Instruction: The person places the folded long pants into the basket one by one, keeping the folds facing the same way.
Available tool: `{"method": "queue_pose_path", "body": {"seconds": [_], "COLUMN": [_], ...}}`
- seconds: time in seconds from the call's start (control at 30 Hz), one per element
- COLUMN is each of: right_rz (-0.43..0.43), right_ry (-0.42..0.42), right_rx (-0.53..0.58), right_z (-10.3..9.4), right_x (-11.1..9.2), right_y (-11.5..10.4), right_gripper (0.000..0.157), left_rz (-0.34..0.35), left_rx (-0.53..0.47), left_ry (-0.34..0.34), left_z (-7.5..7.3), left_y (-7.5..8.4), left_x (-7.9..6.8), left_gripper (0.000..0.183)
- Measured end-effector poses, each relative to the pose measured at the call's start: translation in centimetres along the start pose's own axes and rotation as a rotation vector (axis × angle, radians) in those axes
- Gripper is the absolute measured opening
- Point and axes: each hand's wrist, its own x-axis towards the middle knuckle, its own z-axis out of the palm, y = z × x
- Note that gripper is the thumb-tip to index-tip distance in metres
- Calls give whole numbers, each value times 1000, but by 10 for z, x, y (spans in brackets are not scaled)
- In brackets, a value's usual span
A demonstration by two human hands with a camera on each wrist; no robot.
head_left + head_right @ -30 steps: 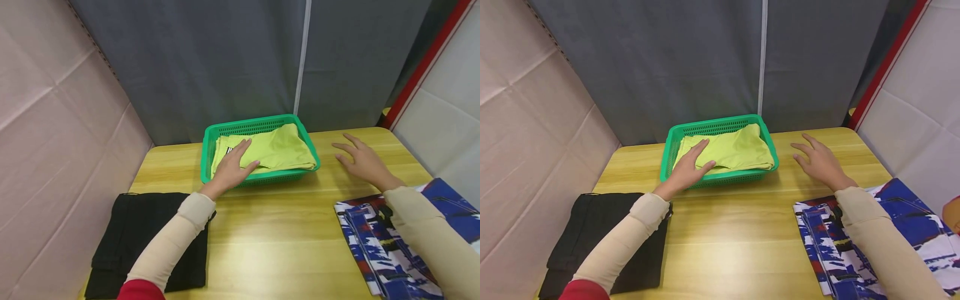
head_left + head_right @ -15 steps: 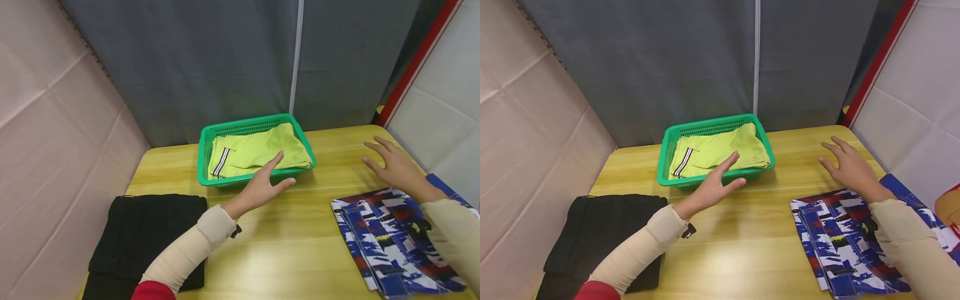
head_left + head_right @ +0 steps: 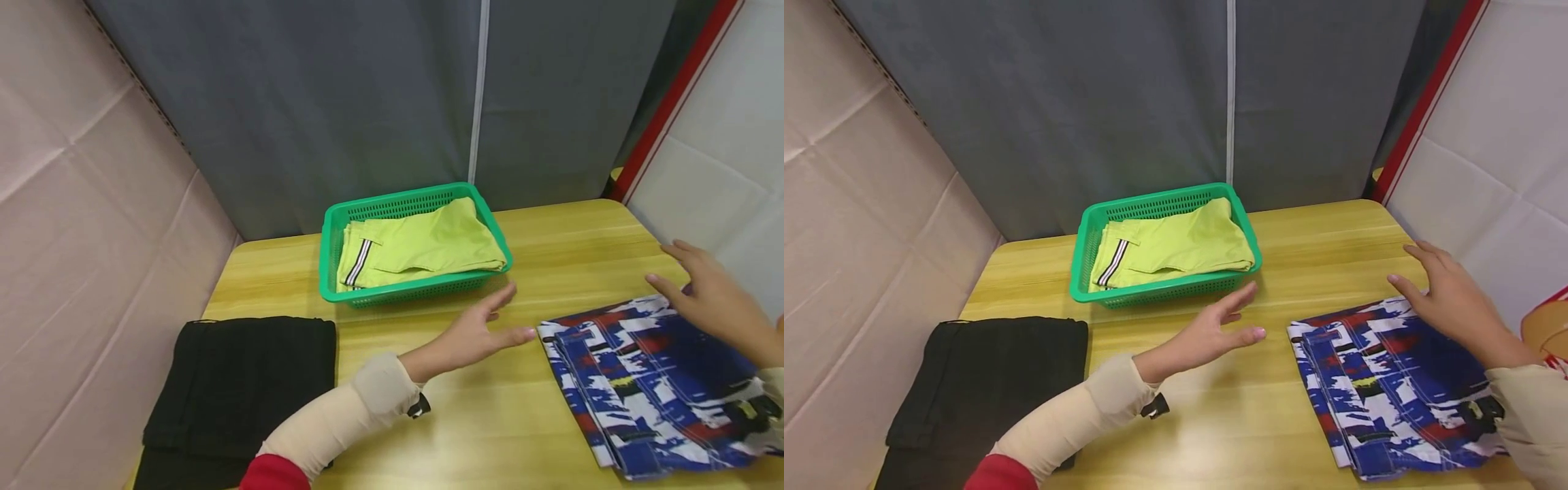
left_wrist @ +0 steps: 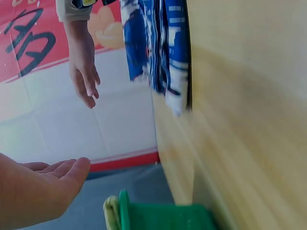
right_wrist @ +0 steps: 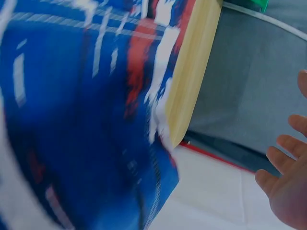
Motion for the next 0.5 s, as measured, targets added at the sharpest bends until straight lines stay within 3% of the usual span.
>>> {"method": "queue_pose_path", "body": {"seconds": [0.13,0.27,0.4,0.5], "right_rz": [43,110,185,286], "right_ry": [49,145,309,420], "right_rx": [23,35,66,145], "right_z": [-5,-3,17,35], "right_x": [-11,-20,-25,-27], "right_y": [12,29,78,120], "right_gripper": [71,76,80,72], "left_rz": [-73,-183,-271,-300], "left_rx": [-86,-277,-488,-574], "left_ry": [-57,-105,-121,-114], "left_z": [16,33,51,63], "left_y": [-3,-6,-10,-13], "left_x": [4,6,9,11], "left_gripper": [74,71,68,64]}}
